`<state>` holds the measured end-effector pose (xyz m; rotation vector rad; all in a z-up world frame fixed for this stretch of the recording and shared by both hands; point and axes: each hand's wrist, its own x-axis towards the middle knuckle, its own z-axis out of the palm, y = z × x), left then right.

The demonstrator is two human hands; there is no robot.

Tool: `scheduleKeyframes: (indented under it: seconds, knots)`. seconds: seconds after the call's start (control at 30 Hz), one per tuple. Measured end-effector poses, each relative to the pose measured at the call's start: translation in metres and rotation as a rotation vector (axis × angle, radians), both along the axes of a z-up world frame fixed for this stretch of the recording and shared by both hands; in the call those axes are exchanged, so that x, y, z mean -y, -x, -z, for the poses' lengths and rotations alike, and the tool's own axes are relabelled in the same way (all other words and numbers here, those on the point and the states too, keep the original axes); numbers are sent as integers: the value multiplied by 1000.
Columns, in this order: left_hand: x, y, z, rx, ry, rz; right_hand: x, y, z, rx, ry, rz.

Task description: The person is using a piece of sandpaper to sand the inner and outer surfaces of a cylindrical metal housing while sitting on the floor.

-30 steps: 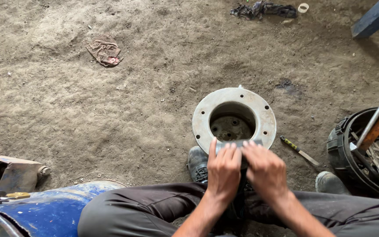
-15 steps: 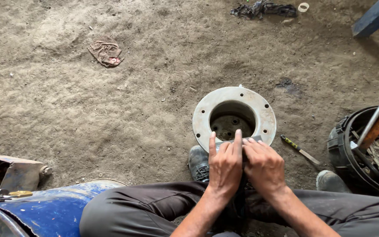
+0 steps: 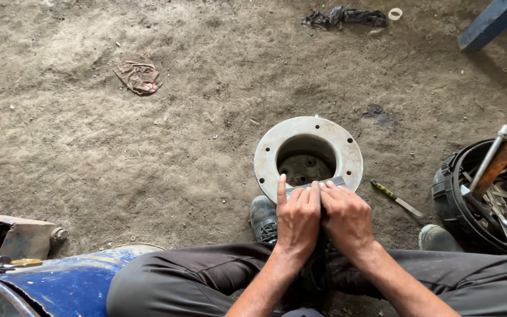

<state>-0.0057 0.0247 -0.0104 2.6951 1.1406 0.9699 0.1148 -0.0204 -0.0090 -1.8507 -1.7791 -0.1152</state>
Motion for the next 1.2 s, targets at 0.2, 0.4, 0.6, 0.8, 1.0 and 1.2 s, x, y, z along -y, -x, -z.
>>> scheduleKeyframes:
  seconds: [0.2, 0.4, 0.6, 0.8, 1.0, 1.2]
  knots:
    - [31, 12, 7, -12, -40, -14, 34, 11, 2, 23, -21, -62]
    - [8, 3, 5, 22, 4, 55, 11, -13, 7, -60, 32, -17]
    - [-4, -5, -2, 76, 106, 46, -2, -14, 8, -37, 81, 15]
    - [34, 3, 1, 46, -39, 23, 42, -6, 14, -45, 38, -24]
    - [0, -16, 1, 71, 80, 142, 7, -36, 19, -48, -51, 24]
    - [8, -13, -8, 58, 149, 103, 11, -31, 8, -288, 104, 84]
